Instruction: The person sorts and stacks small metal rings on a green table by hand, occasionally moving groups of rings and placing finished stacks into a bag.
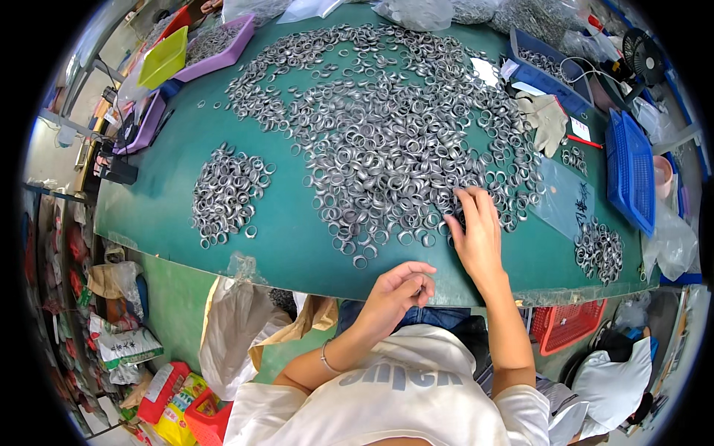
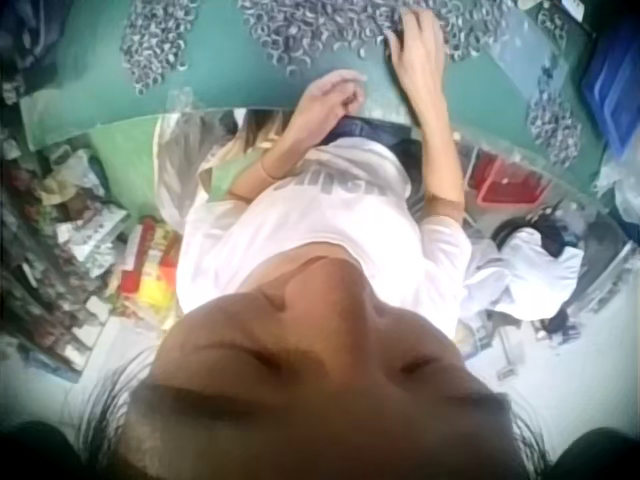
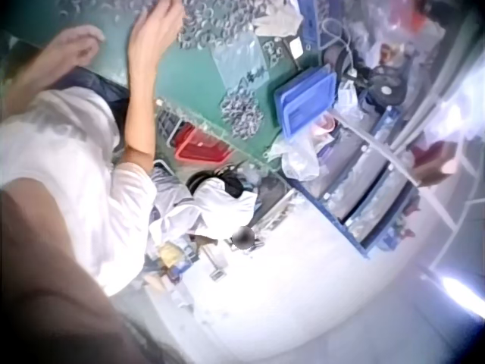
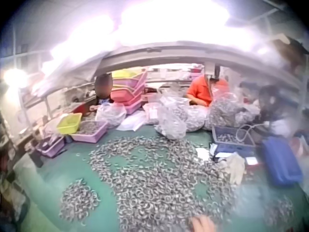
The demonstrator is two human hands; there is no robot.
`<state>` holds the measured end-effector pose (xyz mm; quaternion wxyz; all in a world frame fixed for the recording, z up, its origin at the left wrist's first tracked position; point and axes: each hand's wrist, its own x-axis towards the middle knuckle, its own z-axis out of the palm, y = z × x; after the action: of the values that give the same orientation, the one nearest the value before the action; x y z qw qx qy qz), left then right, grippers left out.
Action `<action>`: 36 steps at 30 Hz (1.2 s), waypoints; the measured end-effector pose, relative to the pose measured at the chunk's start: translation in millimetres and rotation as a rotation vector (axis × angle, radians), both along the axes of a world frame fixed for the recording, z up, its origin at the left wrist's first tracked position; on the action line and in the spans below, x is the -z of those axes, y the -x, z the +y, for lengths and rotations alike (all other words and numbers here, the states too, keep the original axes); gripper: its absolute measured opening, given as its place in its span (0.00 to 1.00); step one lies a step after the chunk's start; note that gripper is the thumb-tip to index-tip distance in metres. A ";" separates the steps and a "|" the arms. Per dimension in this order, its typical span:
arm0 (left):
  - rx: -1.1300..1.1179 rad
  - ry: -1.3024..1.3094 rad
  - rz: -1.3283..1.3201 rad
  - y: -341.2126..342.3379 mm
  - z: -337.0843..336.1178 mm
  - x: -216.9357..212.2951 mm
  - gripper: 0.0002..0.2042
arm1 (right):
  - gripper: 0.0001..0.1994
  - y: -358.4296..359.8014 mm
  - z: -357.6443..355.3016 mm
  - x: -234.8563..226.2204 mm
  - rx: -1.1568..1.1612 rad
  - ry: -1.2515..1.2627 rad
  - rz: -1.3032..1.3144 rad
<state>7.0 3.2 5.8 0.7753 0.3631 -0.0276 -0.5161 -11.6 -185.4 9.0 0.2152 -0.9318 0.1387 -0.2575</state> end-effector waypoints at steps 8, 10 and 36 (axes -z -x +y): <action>0.008 -0.059 -0.119 4.8 6.9 1.9 0.12 | 0.08 9.2 -10.6 2.5 0.057 -0.232 -0.204; -0.027 -0.093 -0.097 4.4 4.4 -3.4 0.12 | 0.05 22.9 5.5 -14.3 0.035 -0.695 -0.097; 0.001 -0.058 0.069 -0.6 4.4 -5.2 0.10 | 0.04 69.7 28.9 -7.4 0.011 -1.369 -0.120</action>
<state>7.6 7.6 11.0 0.7646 0.3674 0.0138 -0.5294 -81.3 -156.5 16.4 0.7616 -0.5693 0.2627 -0.1640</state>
